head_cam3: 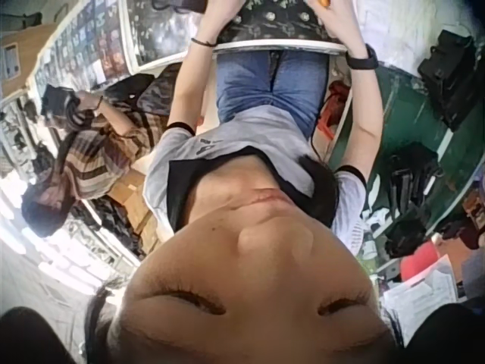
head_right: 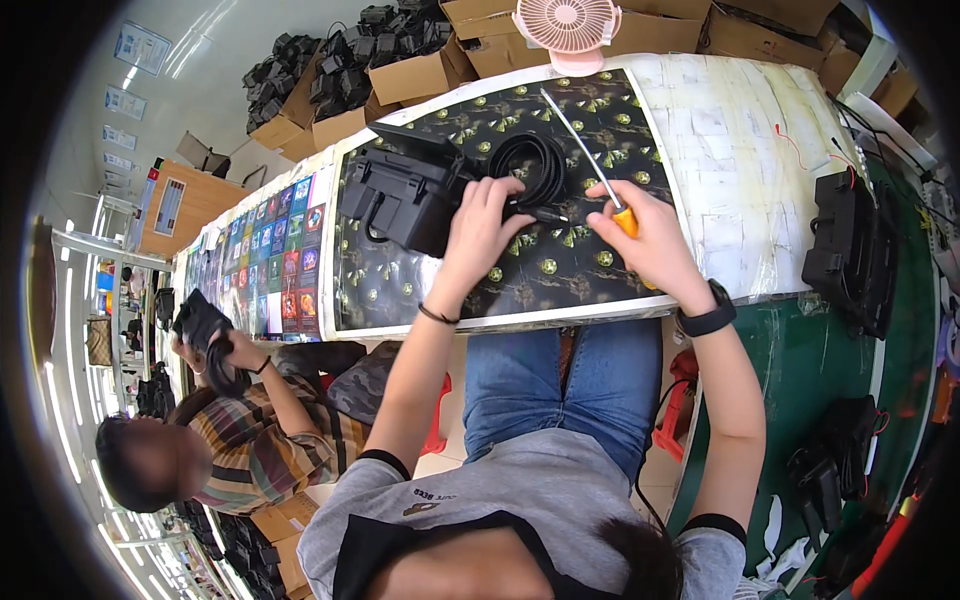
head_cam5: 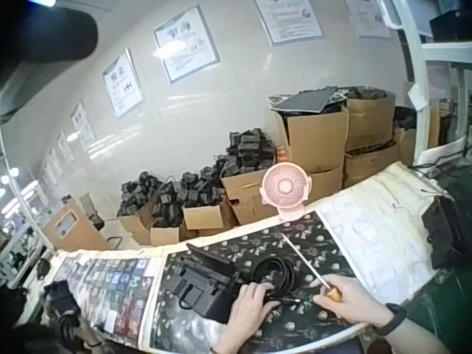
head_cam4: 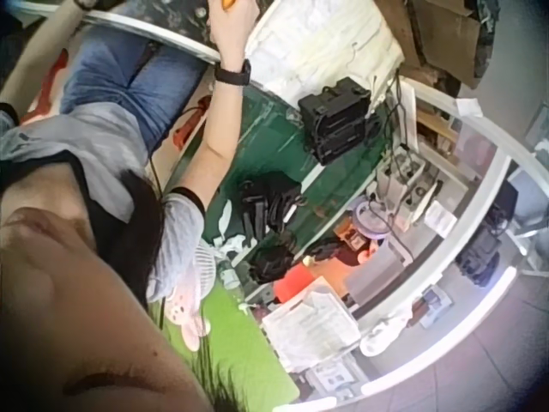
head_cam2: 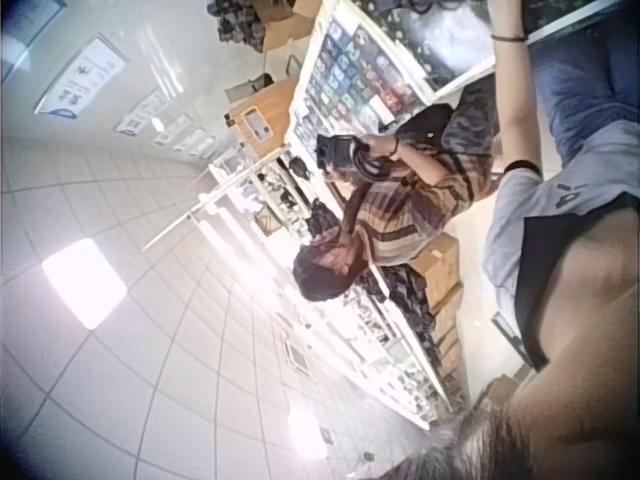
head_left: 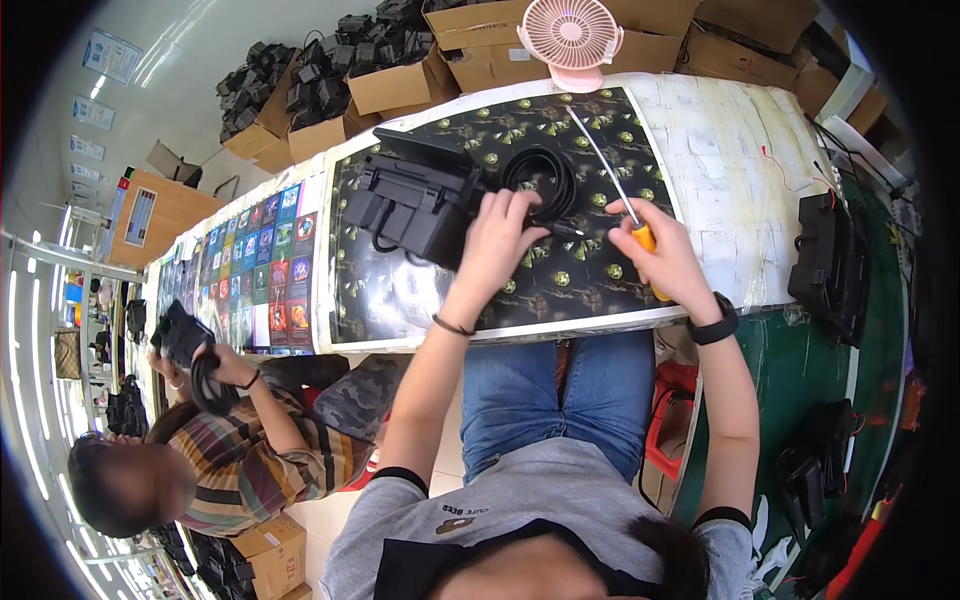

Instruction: Assembling a black plastic enclosure or box using a manual screwdriver.

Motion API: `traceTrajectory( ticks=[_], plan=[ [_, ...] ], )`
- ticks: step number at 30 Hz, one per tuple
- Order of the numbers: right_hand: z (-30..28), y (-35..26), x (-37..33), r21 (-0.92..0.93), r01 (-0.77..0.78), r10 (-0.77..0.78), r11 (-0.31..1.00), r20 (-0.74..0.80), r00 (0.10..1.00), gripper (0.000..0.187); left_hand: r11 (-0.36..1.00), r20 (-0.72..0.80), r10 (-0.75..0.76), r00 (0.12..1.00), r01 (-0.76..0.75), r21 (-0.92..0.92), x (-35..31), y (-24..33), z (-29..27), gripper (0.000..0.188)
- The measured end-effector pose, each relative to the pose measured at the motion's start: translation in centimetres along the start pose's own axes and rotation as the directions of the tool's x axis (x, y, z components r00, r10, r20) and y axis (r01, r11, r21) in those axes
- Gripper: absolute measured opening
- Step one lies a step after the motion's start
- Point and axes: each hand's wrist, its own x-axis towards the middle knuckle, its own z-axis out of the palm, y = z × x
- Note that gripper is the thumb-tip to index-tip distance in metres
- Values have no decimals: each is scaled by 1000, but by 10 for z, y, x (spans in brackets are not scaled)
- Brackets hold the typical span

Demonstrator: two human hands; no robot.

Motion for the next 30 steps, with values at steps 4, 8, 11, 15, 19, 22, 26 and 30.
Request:
traceTrajectory(
  ticks=[4, 8, 11, 15, 19, 22, 26, 30],
  plan=[
    [31, 27, 4, -69, 133, -137, 989, -54, 989, 37, 996, -16, -14, 1000, 16, 84, -16, 19, 8, 36],
    [37, 37, 5, -72, 219, -224, 973, -70, 972, 36, 993, -11, 21, 1000, -19, 114, -21, 24, 10, 28],
    [36, 33, 8, 20, 50, -50, 999, -4, 999, 35, 995, -5, 20, 1000, -19, 94, -24, 22, 10, 27],
    [35, 36, 10, 124, -82, 73, 989, 78, 994, 35, 996, -46, 62, 997, -59, 74, -28, 22, 15, 27],
    [33, 41, 10, 150, -109, 94, 983, 100, 991, 33, 996, -36, 52, 998, -49, 74, -31, 22, 17, 27],
    [35, 44, 10, 174, -101, 85, 979, 95, 992, 33, 996, -22, 46, 999, -44, 76, -32, 23, 15, 31],
    [34, 45, 11, 179, -92, 75, 980, 99, 992, 33, 993, -19, 48, 999, -45, 110, -30, 29, 10, 31],
    [34, 44, 11, 180, -106, 86, 978, 111, 990, 32, 976, -30, 97, 995, -89, 198, -26, 43, -19, 23]
  ],
)
